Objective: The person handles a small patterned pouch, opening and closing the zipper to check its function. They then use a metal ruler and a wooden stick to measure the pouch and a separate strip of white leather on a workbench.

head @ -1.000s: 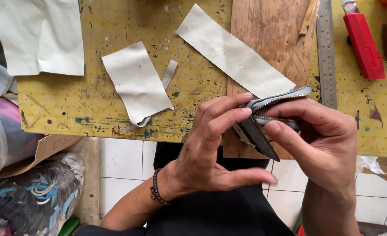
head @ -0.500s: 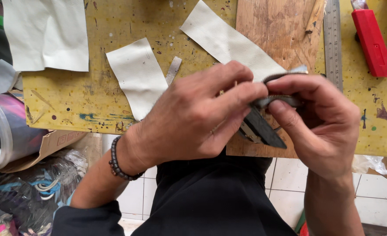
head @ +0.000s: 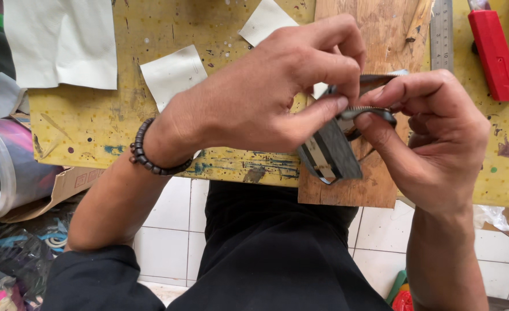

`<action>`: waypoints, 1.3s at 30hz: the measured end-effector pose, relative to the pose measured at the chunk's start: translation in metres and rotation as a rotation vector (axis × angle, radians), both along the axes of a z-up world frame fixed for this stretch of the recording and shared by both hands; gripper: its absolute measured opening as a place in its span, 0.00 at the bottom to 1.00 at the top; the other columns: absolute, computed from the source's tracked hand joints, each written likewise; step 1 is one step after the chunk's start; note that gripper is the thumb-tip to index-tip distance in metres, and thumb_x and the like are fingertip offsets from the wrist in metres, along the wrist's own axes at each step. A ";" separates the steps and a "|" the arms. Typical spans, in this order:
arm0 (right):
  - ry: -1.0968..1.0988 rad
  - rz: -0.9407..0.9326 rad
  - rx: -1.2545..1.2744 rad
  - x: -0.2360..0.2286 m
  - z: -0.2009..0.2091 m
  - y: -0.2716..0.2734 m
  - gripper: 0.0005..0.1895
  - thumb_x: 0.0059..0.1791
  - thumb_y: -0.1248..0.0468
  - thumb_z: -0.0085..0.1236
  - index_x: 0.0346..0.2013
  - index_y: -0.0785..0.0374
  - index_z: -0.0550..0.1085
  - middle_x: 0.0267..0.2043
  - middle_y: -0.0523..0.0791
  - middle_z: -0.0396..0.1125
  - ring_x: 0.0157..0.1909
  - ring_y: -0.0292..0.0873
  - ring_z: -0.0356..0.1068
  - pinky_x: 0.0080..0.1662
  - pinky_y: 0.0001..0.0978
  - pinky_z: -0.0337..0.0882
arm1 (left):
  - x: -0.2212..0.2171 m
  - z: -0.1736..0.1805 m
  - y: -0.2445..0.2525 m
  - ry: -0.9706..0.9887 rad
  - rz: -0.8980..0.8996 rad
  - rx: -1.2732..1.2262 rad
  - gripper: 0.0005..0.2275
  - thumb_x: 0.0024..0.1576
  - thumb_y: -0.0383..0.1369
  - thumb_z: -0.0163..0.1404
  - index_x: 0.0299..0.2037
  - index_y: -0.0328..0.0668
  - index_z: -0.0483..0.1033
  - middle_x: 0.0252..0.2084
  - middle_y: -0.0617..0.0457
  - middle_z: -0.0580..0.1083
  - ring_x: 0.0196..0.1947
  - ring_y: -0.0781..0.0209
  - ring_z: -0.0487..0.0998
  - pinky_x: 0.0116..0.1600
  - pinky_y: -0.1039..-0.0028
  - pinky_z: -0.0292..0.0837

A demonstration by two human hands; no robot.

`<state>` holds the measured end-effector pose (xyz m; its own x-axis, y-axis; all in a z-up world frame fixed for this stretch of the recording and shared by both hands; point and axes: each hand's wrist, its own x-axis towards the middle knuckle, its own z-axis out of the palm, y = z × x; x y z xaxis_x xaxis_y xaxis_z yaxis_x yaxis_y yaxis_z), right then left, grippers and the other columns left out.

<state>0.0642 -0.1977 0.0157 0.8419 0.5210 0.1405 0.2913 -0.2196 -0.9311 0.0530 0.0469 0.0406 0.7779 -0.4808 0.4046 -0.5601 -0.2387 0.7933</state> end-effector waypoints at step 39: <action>-0.149 -0.070 0.181 -0.043 -0.027 -0.013 0.04 0.58 0.73 0.48 0.44 0.73 0.63 0.38 0.59 0.68 0.42 0.55 0.77 0.48 0.38 0.79 | 0.006 -0.009 0.000 0.001 -0.120 -0.074 0.04 0.54 0.26 0.59 0.28 0.44 0.80 0.51 0.51 0.64 0.61 0.51 0.66 0.64 0.57 0.65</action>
